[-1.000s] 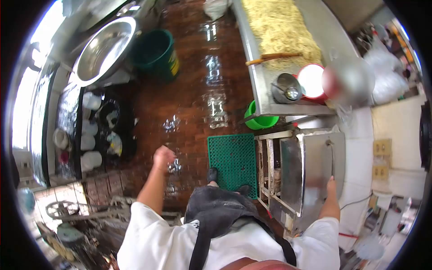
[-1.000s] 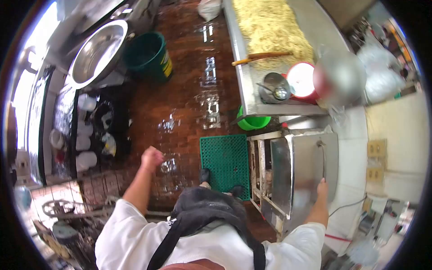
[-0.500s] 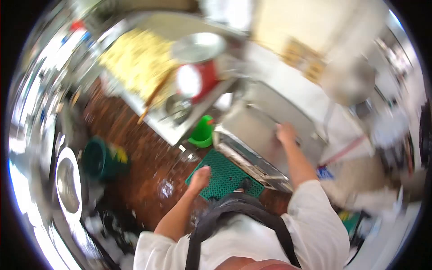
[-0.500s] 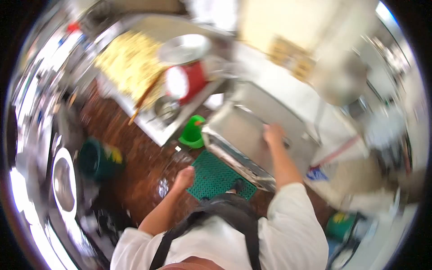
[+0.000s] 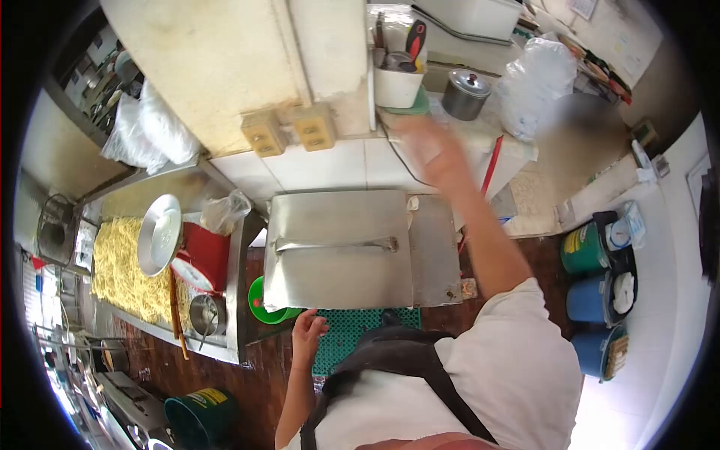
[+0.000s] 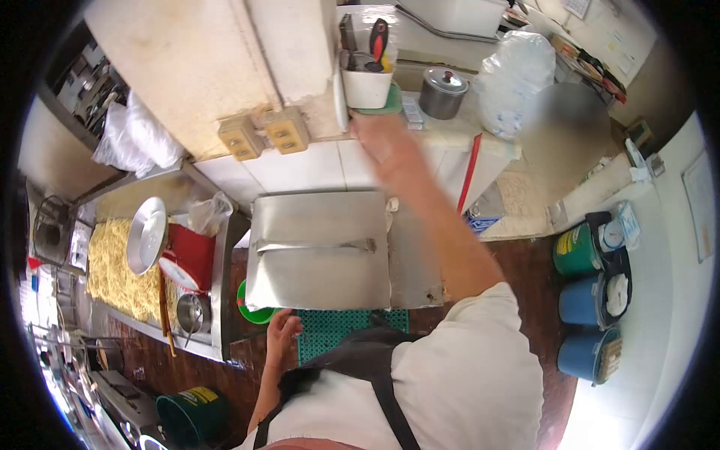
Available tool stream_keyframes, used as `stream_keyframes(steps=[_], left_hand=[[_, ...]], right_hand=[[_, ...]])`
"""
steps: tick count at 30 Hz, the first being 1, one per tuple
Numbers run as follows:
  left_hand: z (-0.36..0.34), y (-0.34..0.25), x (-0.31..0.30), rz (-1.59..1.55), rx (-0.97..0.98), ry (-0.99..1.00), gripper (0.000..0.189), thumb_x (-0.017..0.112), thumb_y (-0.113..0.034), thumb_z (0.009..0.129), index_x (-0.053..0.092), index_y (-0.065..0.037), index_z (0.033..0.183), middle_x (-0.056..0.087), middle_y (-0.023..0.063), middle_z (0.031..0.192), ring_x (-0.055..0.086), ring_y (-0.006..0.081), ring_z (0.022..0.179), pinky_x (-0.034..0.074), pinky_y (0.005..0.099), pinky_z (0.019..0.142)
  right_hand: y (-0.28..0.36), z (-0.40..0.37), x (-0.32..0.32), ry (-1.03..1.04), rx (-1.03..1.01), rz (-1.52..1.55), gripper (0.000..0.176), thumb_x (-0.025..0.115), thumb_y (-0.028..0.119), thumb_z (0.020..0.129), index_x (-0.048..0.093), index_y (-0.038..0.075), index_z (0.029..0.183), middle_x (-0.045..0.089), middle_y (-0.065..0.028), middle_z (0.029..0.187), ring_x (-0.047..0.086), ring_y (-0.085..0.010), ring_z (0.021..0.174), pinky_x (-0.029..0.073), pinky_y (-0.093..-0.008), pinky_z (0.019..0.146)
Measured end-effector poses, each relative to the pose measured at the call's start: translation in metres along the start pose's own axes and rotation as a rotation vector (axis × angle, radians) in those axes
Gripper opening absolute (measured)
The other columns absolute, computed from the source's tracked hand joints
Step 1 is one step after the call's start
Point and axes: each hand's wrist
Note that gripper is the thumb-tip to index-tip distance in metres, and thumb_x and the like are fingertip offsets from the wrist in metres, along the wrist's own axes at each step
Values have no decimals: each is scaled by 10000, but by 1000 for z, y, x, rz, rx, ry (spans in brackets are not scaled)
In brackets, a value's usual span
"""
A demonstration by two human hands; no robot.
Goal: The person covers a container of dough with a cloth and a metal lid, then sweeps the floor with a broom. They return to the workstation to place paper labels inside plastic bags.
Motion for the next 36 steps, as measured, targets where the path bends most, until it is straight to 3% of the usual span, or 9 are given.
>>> stream_keyframes(steps=[1,2,4,9,12,20,23,30,36], left_hand=[[0,0,2,-7,-21,-7,332,624,-121,974,559,8,1273,693,91,979,677,157,815,561,282,736],[0,0,3,-8,-18,-11,318,612,-117,980,562,11,1266,694,91,973,677,157,809,561,280,735],[5,7,-2,-2,-35,-13,311,609,-114,981,566,12,1261,694,89,967,676,156,806,558,280,729],[28,15,-10,2,-27,-21,296,605,-107,981,576,17,1248,695,88,956,672,153,794,546,279,712],[36,-9,-5,51,11,0,291,601,-98,978,582,19,1244,697,93,948,669,149,777,541,272,699],[44,15,-27,40,-15,1,310,630,-129,966,597,24,1233,705,100,948,674,151,788,543,271,694],[31,11,-35,57,-62,6,309,641,-146,960,611,12,1224,713,93,974,675,147,793,541,276,705],[41,-4,-14,47,-2,95,396,686,-147,947,568,-5,1297,689,75,954,657,139,820,545,274,753],[22,-77,48,5,188,404,794,779,-216,893,340,-91,1542,547,113,1365,592,191,1153,515,346,964]], right_hand=[[17,26,-53,-293,-74,-458,178,650,163,937,695,79,1087,700,-117,1087,641,-308,1100,504,-396,928],[13,57,-96,-586,50,-510,181,656,176,930,688,51,1057,706,-118,1010,677,-308,974,528,-387,849],[-20,119,-191,-716,-308,-963,242,663,280,933,687,54,1019,706,-110,960,677,-299,891,526,-443,808],[-168,203,-298,-37,495,-1573,732,478,684,934,637,92,1333,573,-204,1409,571,-346,1281,445,-466,1062],[-238,196,-318,185,454,-1524,816,485,733,907,567,97,1411,497,-180,1498,527,-343,1337,412,-461,1103],[-193,158,-301,-9,481,-1350,722,624,578,877,560,104,1417,577,-241,1387,543,-398,1296,412,-460,1101],[-225,163,-333,46,268,-1234,633,624,472,929,574,26,1375,577,-288,1358,551,-434,1265,430,-446,1081],[18,150,-272,162,26,-1037,508,655,364,952,605,-38,1258,651,-231,1230,640,-346,1122,472,-346,993],[73,92,-178,368,-12,-495,440,809,242,829,647,6,1163,647,-147,1161,610,-244,1095,450,-329,1002]])
Point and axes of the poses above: each hand's wrist, its own z-axis towards the middle knuckle, its own x-axis out of the palm, y = z × x
